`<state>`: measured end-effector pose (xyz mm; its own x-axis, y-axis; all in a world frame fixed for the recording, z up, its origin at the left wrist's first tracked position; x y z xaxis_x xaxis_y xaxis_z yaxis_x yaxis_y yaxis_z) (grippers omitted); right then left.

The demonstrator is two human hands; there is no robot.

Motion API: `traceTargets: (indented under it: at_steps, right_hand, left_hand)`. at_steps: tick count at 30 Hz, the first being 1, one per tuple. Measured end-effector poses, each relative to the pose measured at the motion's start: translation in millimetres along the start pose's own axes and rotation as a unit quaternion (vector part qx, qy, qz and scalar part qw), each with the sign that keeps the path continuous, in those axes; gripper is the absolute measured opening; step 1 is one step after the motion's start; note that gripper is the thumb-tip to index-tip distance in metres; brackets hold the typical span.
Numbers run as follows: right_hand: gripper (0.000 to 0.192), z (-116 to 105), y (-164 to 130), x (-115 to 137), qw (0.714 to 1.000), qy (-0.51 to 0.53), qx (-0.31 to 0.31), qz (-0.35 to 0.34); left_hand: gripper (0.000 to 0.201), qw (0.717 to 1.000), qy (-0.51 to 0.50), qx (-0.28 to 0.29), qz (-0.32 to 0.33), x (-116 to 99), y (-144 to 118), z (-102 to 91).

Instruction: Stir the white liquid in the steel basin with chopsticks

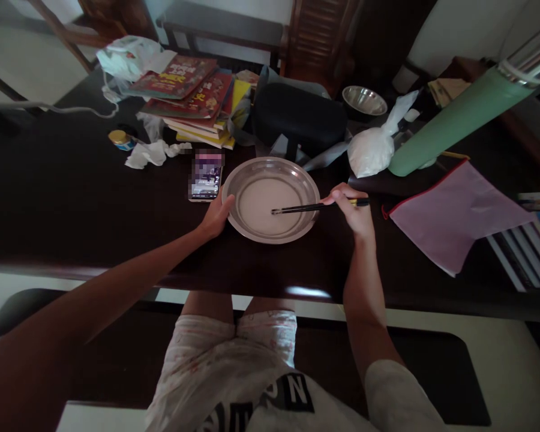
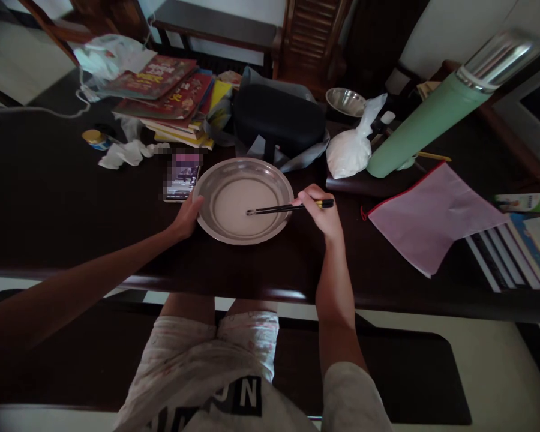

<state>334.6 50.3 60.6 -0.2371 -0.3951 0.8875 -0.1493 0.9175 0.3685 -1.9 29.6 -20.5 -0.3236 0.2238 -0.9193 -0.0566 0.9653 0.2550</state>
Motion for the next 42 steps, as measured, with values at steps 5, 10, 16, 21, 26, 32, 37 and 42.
traceTargets:
  at_steps: [5, 10, 16, 21, 26, 32, 37, 42]
  right_hand:
    - [0.028, 10, 0, 1, 0.998, -0.013, 0.066, -0.009]
    - [0.032, -3, 0, 0, 1.000, -0.021, -0.015, 0.004]
    - [0.030, 10, 0, 3, 0.997, -0.009, 0.070, -0.001]
    - [0.027, 4, -1, 3, 1.000, -0.006, 0.001, -0.004]
    - [0.026, 12, -1, 0, 0.998, 0.016, 0.064, 0.009]
    - [0.035, 6, 1, -6, 1.000, 0.003, -0.028, 0.010]
    - [0.030, 17, 4, -2, 0.999, -0.010, 0.037, 0.009]
    - [0.036, -1, -1, 13, 0.995, -0.063, -0.073, 0.005]
  left_hand:
    - [0.081, 1.000, -0.006, -0.001, -0.008, 4, 0, -0.6]
    - [0.079, 1.000, 0.003, 0.005, 0.004, 4, 0, -0.8]
    - [0.078, 1.000, -0.015, 0.006, -0.001, 0, 0, 0.7]
    - [0.081, 1.000, -0.009, 0.009, -0.007, -1, 0, 0.2]
    - [0.081, 1.000, -0.021, 0.012, 0.000, -4, -1, 0.2]
    - [0.081, 0.999, -0.036, 0.007, -0.015, 1, -2, 1.1]
    - [0.080, 0.998, -0.057, 0.013, -0.017, 3, -2, 2.3]
    - [0.074, 0.995, -0.098, 0.009, -0.032, 5, -1, 4.1]
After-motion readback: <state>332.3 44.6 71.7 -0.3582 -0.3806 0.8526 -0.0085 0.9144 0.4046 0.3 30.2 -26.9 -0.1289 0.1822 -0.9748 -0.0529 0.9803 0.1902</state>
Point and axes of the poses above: each hand's wrist, its own y-axis towards the middle knuckle, its own z-axis out of the palm, x = y × z, the point moved 3 cm from there along y, towards the middle knuckle, and after that the axes turned 4 degrees about -x, right-handed, at the moved point
